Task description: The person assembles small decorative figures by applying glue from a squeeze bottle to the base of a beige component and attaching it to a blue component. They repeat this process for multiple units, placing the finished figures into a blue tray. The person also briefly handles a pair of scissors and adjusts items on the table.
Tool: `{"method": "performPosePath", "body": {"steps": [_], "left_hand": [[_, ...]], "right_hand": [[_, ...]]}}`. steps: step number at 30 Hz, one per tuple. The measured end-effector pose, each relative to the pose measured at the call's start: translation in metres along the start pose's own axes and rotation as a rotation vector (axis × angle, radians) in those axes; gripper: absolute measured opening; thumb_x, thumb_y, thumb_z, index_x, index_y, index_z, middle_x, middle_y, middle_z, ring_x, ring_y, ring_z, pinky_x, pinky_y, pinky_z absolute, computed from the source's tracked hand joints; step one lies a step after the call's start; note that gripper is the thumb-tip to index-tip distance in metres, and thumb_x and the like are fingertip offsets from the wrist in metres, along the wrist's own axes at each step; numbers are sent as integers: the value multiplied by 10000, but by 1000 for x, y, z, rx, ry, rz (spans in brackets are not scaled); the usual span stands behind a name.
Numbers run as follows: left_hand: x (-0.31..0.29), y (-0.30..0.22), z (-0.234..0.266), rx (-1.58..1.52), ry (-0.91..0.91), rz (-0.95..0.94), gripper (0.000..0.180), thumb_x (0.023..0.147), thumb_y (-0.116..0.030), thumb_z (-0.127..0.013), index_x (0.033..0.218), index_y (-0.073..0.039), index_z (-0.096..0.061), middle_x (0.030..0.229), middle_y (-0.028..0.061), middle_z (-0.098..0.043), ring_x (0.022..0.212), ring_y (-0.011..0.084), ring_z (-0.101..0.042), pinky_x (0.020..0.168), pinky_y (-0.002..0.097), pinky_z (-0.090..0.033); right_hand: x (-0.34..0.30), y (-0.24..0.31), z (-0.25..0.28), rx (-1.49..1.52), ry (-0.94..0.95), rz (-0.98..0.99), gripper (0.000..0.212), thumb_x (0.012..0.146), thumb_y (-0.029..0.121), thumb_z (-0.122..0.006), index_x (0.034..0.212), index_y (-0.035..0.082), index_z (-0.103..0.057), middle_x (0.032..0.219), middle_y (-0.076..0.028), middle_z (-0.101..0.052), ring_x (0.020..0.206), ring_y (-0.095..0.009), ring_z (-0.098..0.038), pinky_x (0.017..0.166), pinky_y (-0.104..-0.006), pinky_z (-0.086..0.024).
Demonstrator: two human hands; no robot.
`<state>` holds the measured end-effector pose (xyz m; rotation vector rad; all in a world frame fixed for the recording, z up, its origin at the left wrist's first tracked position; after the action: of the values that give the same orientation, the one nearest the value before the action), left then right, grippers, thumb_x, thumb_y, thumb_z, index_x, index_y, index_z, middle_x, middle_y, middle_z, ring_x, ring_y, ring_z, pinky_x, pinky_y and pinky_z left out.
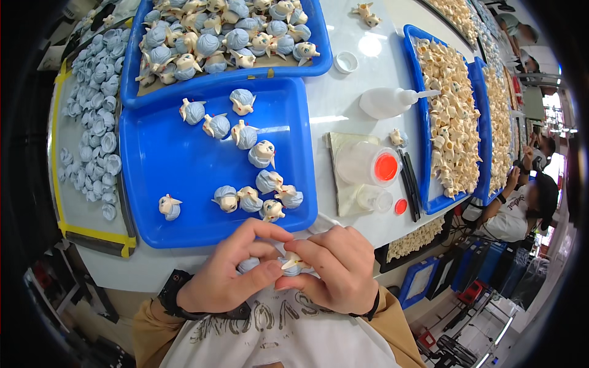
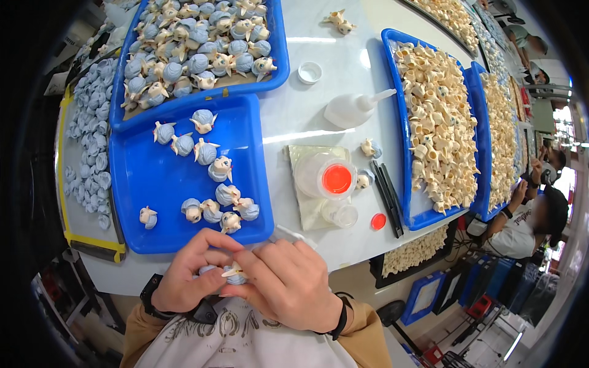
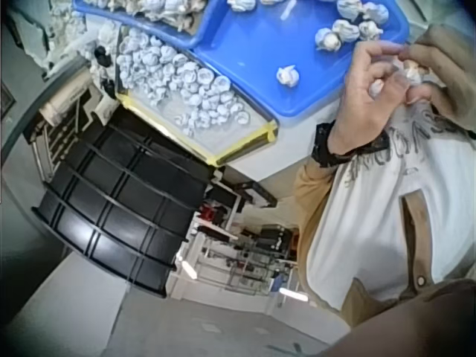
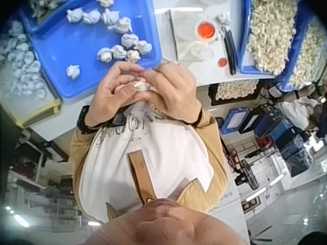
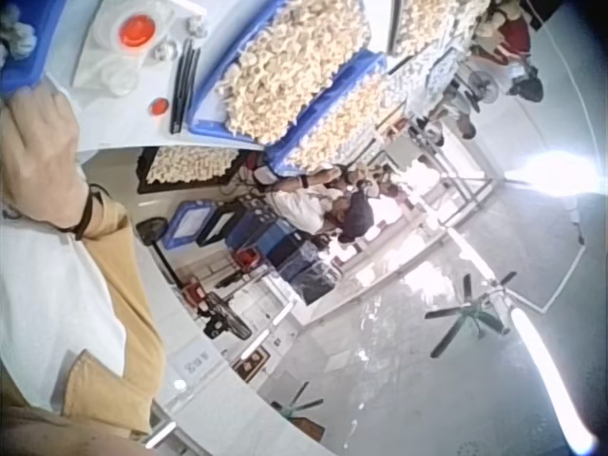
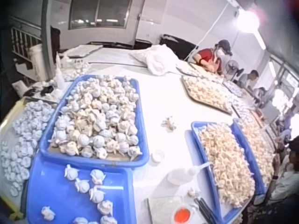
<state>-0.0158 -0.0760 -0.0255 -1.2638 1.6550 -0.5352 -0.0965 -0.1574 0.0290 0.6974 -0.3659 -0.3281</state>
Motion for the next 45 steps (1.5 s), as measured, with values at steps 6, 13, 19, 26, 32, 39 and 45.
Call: {"method": "performPosePath", "body": {"steps": [6,13,19,26,32,39,45], "left_hand": [[-2,-4,2,16,49,-126,376,833,-120,-609,1149,7,-451,842,33,-569,760,64,-497,681,212,-390],[-2,-4,-2,-130,-57,-30,444,826,-102,-596,1222,3,-425,906,38,-593,707,53,-475,668,217,-395],[-30,-39,26,666,-238,-161,339,735,-67,-663,1060,-9,-585,845,48,-612,601,91,-499,506,212,-377],[-33,-51,40,1108,-693,-252,347,684,20,-669,1022,-29,-608,675,62,-498,549,142,-475,477,243,-350],[-59,-55,43,602,-715,-588,295,649,84,-663,928,33,-583,681,47,-499,528,109,-425,473,225,-321],[-55,-110,-49,-308,894,-634,88,845,-31,-519,889,-19,-444,541,95,-447,375,179,-426,353,273,-376],[-59,-107,-59,-324,905,-684,103,830,-1,-523,922,-15,-479,586,97,-467,416,176,-447,372,265,-379]], "right_hand": [[1,0,3,67,7,-15,428,662,426,-706,812,39,-607,648,-19,-470,548,-172,-460,476,-288,-317],[4,-2,1,126,0,-30,494,633,448,-729,857,22,-617,672,-36,-518,559,-183,-491,486,-292,-345],[-62,-55,103,-283,-539,-452,349,802,228,-626,1057,-6,-578,777,-70,-573,672,-163,-522,602,-289,-416],[-89,-136,131,-740,-243,-526,411,778,55,-611,1181,44,-536,1008,-113,-516,901,-254,-515,768,-327,-425],[-86,-152,134,-599,-267,-660,340,738,0,-619,1074,38,-579,953,-128,-515,848,-266,-533,740,-329,-429],[-91,-156,147,-527,-514,-714,249,756,40,-636,1001,32,-594,768,-60,-561,609,-149,-515,559,-281,-415],[-86,-166,156,-606,-418,-672,222,763,66,-649,975,26,-594,874,-75,-561,629,-146,-519,571,-282,-416]]}}
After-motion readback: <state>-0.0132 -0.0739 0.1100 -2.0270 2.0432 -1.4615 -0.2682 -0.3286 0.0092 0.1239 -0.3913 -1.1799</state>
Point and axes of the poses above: each hand's wrist, its own x-axis towards the middle knuckle, its own z-axis out of the back of the hand, y = z × x, the point moved 7 cm from there along x, towards the middle knuckle
